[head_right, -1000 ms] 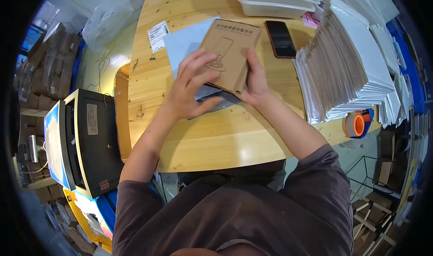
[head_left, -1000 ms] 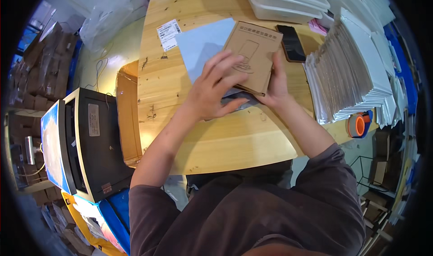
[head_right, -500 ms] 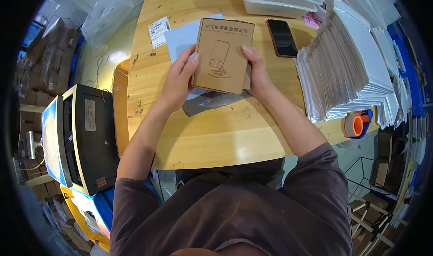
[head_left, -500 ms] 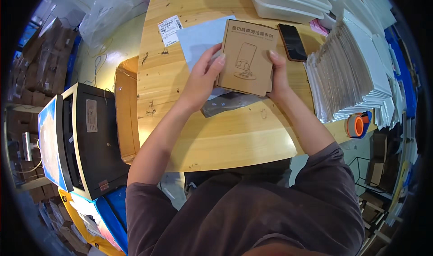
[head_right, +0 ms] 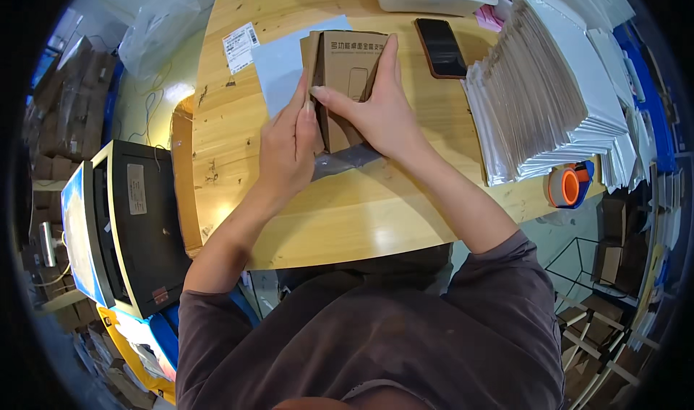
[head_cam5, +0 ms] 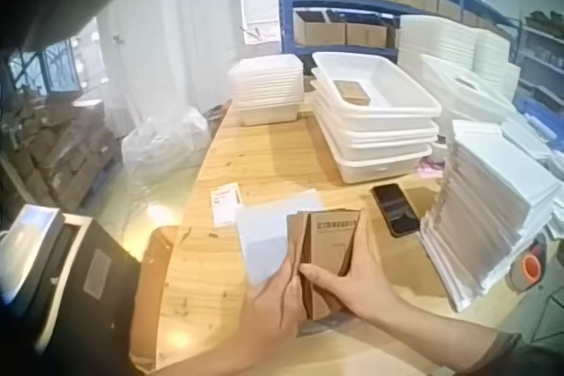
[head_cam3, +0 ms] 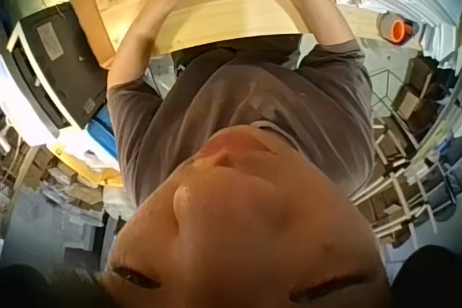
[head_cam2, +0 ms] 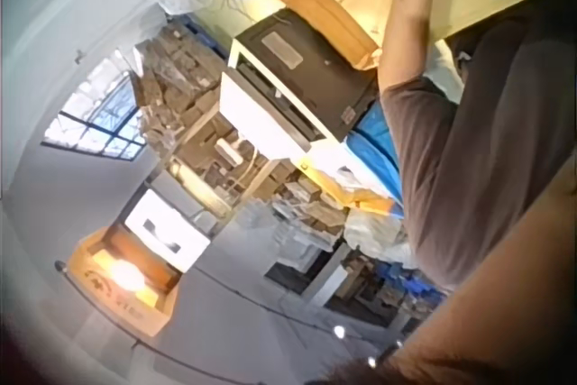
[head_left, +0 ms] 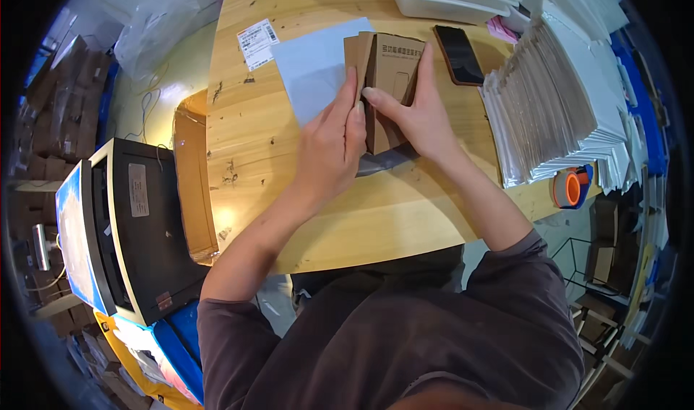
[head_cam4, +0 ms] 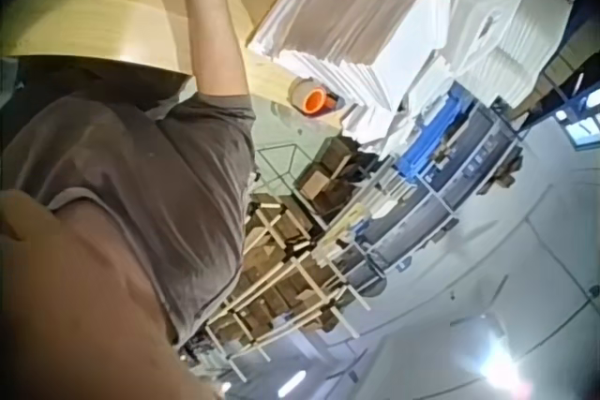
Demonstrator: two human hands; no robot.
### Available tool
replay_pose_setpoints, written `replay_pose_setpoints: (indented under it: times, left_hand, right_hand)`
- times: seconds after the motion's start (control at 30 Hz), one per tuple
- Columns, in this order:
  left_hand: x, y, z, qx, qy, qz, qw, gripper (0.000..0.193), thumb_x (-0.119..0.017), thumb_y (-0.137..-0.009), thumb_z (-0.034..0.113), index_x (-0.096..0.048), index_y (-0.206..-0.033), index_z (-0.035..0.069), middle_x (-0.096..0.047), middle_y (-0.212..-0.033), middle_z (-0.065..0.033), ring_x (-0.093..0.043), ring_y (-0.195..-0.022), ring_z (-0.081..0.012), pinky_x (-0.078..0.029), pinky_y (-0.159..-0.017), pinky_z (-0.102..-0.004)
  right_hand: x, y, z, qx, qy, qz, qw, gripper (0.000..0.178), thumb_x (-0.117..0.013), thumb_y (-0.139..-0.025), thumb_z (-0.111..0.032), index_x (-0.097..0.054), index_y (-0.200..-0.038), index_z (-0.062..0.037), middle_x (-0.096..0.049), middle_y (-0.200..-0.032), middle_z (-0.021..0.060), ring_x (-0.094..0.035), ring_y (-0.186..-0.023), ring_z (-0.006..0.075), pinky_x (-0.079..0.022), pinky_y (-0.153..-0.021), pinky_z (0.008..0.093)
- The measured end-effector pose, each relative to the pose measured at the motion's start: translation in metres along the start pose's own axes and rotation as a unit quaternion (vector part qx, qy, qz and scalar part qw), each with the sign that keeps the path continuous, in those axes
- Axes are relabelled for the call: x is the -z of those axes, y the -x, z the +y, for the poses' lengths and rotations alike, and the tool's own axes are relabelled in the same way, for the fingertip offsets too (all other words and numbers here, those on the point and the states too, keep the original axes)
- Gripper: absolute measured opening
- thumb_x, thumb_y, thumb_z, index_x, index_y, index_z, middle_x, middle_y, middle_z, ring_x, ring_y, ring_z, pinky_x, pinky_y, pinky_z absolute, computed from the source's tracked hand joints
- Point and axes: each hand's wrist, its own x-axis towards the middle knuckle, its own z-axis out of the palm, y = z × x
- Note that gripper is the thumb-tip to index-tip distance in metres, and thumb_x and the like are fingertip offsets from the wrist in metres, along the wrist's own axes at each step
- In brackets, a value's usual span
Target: Packing items into small cardboard boxes and then into shipping envelopes.
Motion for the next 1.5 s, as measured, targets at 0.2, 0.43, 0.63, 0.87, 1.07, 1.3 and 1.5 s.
replay_pose_setpoints:
  times: [0.2,0.43,0.63,0.87,1.07,1.3,1.5]
  left_hand:
    - [-0.003,0.003,0.006,-0.020,-0.003,0.003,1.000,0.048,-0.051,-0.102,0.010,-0.047,-0.148,-0.003,-0.070,-0.114,-0.0232,-0.067,-0.085,-0.0305,-0.054,-0.075,-0.0359]
    - [-0.001,-0.007,0.009,0.074,0.090,0.000,0.993,0.048,-0.053,-0.102,0.010,-0.048,-0.148,-0.003,-0.064,-0.125,-0.0220,-0.065,-0.092,-0.0303,-0.053,-0.080,-0.0344]
    - [-0.011,-0.009,-0.004,-0.016,0.086,0.013,0.996,0.053,-0.057,-0.100,0.011,-0.046,-0.150,-0.001,-0.049,-0.145,-0.0199,-0.058,-0.112,-0.0301,-0.048,-0.094,-0.0348]
    - [0.031,-0.034,-0.033,-0.155,0.002,-0.084,0.984,0.071,-0.070,-0.092,0.016,-0.039,-0.156,0.006,-0.044,-0.147,-0.0181,-0.051,-0.121,-0.0322,-0.043,-0.102,-0.0359]
    - [0.042,-0.041,-0.027,-0.359,-0.315,-0.041,0.878,0.066,-0.079,-0.085,0.019,-0.051,-0.145,0.013,-0.048,-0.138,-0.0137,-0.053,-0.116,-0.0311,-0.044,-0.102,-0.0356]
    - [0.044,-0.039,-0.040,-0.154,-0.120,0.043,0.980,0.042,-0.081,-0.081,0.017,-0.061,-0.118,0.012,-0.051,-0.128,-0.0065,-0.055,-0.109,-0.0249,-0.047,-0.096,-0.0334]
    - [0.051,-0.021,-0.031,-0.019,-0.178,-0.186,0.966,0.033,-0.080,-0.081,0.013,-0.060,-0.106,0.010,-0.052,-0.122,-0.0033,-0.056,-0.103,-0.0234,-0.048,-0.089,-0.0317]
  right_hand:
    - [0.011,-0.005,0.006,0.006,0.059,-0.013,0.998,0.106,-0.076,-0.091,-0.031,-0.005,-0.160,0.0072,-0.039,-0.150,0.0288,-0.048,-0.132,0.0331,-0.042,-0.109,0.0383]
    - [0.016,-0.013,0.027,0.032,-0.135,0.004,0.990,0.110,-0.080,-0.086,-0.026,-0.006,-0.159,0.0104,-0.039,-0.150,0.0302,-0.049,-0.132,0.0353,-0.044,-0.108,0.0396]
    - [0.000,-0.004,0.006,0.038,-0.091,0.038,0.994,0.093,-0.077,-0.085,-0.012,-0.021,-0.158,0.0018,-0.043,-0.150,0.0242,-0.051,-0.131,0.0316,-0.044,-0.107,0.0397]
    - [0.047,-0.028,-0.004,0.068,-0.080,-0.106,0.989,0.082,-0.078,-0.082,-0.001,-0.040,-0.154,-0.0121,-0.053,-0.143,0.0146,-0.053,-0.126,0.0258,-0.043,-0.107,0.0383]
    - [0.066,-0.040,-0.007,0.302,0.280,-0.169,0.895,0.085,-0.082,-0.078,-0.001,-0.041,-0.152,-0.0107,-0.059,-0.137,0.0132,-0.053,-0.124,0.0239,-0.046,-0.104,0.0375]
    - [0.043,-0.040,0.044,0.075,0.057,-0.118,0.988,0.078,-0.082,-0.079,-0.002,-0.044,-0.147,-0.0056,-0.061,-0.131,0.0143,-0.059,-0.114,0.0225,-0.050,-0.097,0.0347]
    - [0.050,-0.051,0.058,-0.045,-0.112,-0.030,0.992,0.063,-0.080,-0.086,-0.008,-0.048,-0.139,-0.0009,-0.062,-0.127,0.0153,-0.064,-0.102,0.0226,-0.055,-0.089,0.0333]
